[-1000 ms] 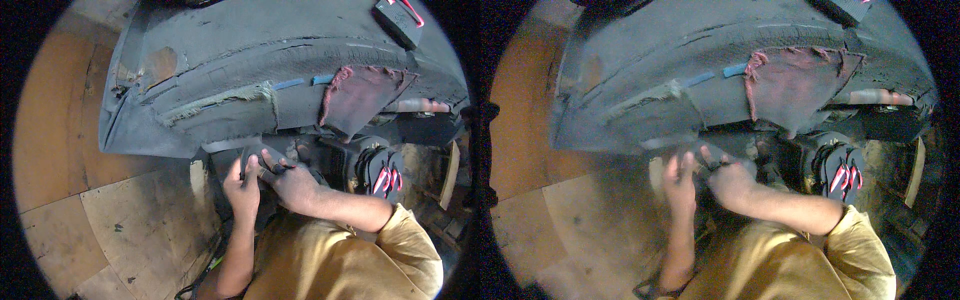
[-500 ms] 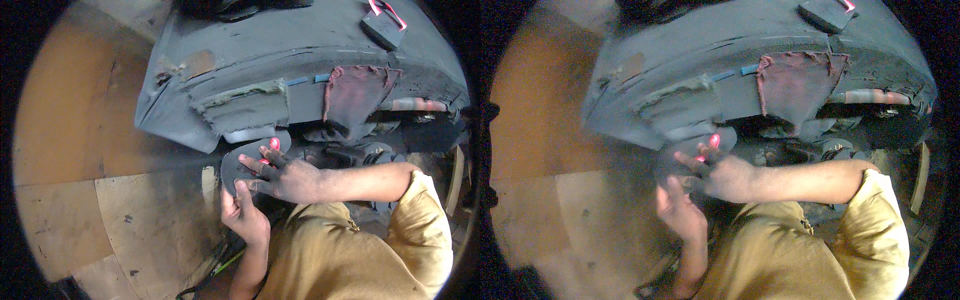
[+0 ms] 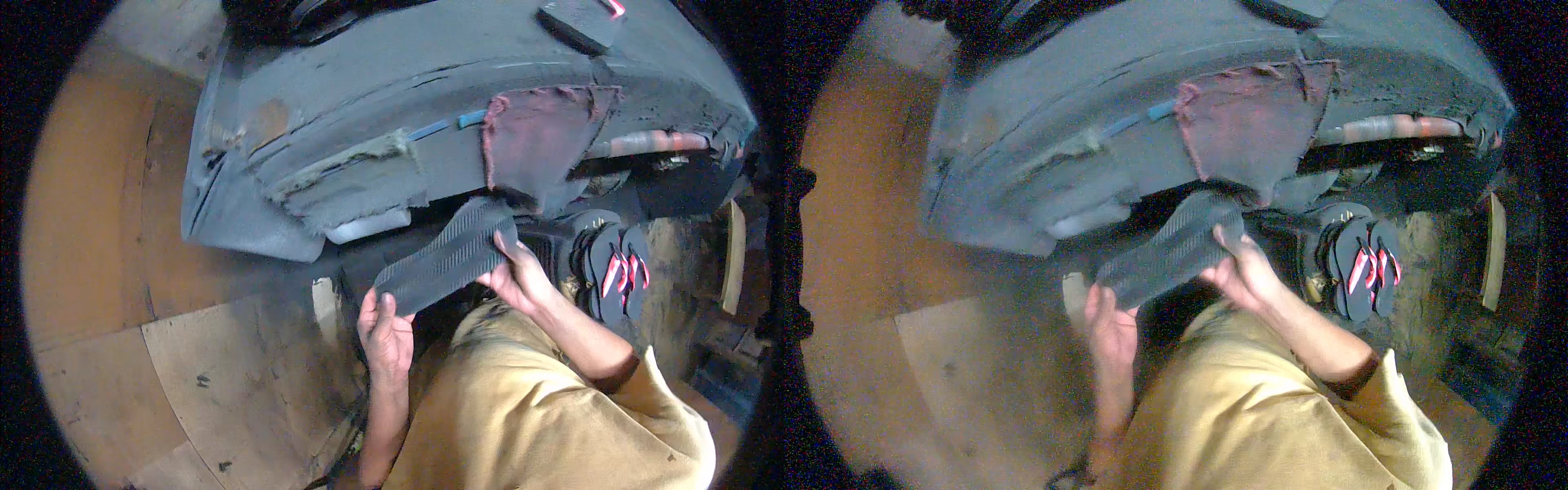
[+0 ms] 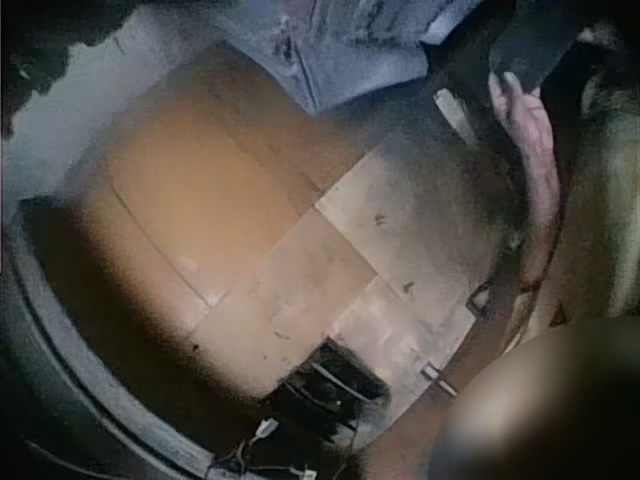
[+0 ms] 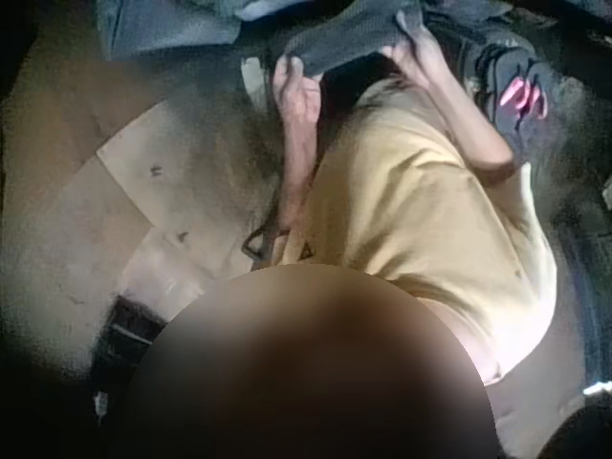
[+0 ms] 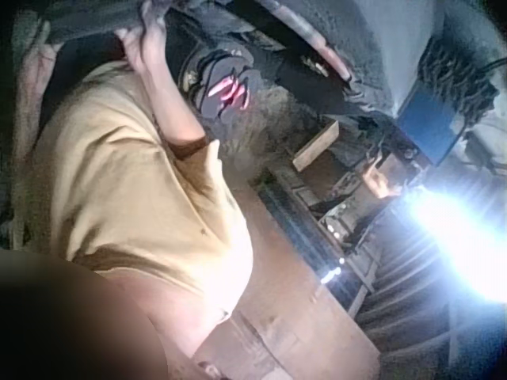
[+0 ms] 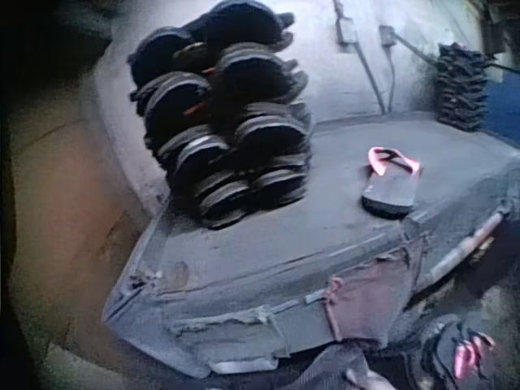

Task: The person repeatedly picks up a flip-flop sole and a strap, aligns the strap to the sole, and presses them together by hand. They handle multiple flip-flops one at a time, stacking completed pairs on a nearby surface.

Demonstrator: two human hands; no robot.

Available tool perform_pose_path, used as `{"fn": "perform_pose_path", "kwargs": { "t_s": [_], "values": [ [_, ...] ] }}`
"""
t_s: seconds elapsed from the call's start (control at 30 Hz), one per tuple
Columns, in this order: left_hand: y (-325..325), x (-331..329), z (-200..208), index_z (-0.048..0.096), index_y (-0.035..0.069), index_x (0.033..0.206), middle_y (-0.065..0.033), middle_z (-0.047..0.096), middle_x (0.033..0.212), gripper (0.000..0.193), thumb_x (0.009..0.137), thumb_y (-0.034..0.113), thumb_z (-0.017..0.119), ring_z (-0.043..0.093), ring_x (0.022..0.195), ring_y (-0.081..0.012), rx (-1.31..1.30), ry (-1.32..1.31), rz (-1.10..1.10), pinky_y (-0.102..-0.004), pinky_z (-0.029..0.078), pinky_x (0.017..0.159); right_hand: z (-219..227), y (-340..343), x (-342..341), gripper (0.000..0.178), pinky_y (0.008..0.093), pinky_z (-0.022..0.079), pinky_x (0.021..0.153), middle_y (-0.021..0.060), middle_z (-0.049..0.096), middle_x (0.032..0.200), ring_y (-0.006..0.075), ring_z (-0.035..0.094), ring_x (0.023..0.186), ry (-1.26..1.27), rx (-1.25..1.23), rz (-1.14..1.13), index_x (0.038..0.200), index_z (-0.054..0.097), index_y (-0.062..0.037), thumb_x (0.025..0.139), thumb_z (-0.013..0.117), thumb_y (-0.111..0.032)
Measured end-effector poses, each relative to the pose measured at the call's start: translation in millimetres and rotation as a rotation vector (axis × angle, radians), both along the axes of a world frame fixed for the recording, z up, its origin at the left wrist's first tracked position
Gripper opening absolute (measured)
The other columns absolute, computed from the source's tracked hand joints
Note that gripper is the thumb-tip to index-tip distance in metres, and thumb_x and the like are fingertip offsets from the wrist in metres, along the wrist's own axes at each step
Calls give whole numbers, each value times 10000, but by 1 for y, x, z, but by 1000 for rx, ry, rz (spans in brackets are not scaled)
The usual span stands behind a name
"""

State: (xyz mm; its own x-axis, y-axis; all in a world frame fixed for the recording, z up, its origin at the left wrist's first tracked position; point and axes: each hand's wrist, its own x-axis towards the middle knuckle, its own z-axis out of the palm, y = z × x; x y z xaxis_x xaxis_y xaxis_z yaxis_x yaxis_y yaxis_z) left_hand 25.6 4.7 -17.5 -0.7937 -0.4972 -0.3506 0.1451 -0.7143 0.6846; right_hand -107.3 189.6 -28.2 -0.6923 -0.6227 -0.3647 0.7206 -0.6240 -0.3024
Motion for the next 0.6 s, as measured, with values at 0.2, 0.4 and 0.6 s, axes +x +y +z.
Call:
{"fn": "perform_pose_path", "kwargs": {
  "t_s": [0.2,0.4,0.6],
  "values": [
    [-16,-30,93,498,-93,1318,-143,630,1224,472,899,19,684,609,1105,-179,-649,-251,-78,-312,470,968,-39,-81,-9,309,408,460,1061,125,604,1265,236,590,1161,-178,-121,56,1251,525,-6,1033,506,-224],
    [-7,95,127,511,-99,1301,-115,676,1083,456,902,32,688,633,972,-153,-952,-582,80,-280,476,895,-8,-103,44,392,432,464,1050,88,572,1318,236,579,1196,-148,-343,290,1359,445,-97,1009,554,-237],
    [10,166,42,499,-84,1333,-135,666,1159,573,880,151,758,632,1013,-175,-800,-855,-188,-297,481,917,4,-88,35,625,399,417,1084,57,524,1375,182,518,1250,87,-176,335,1488,341,-150,943,630,-50]
  ]
}}
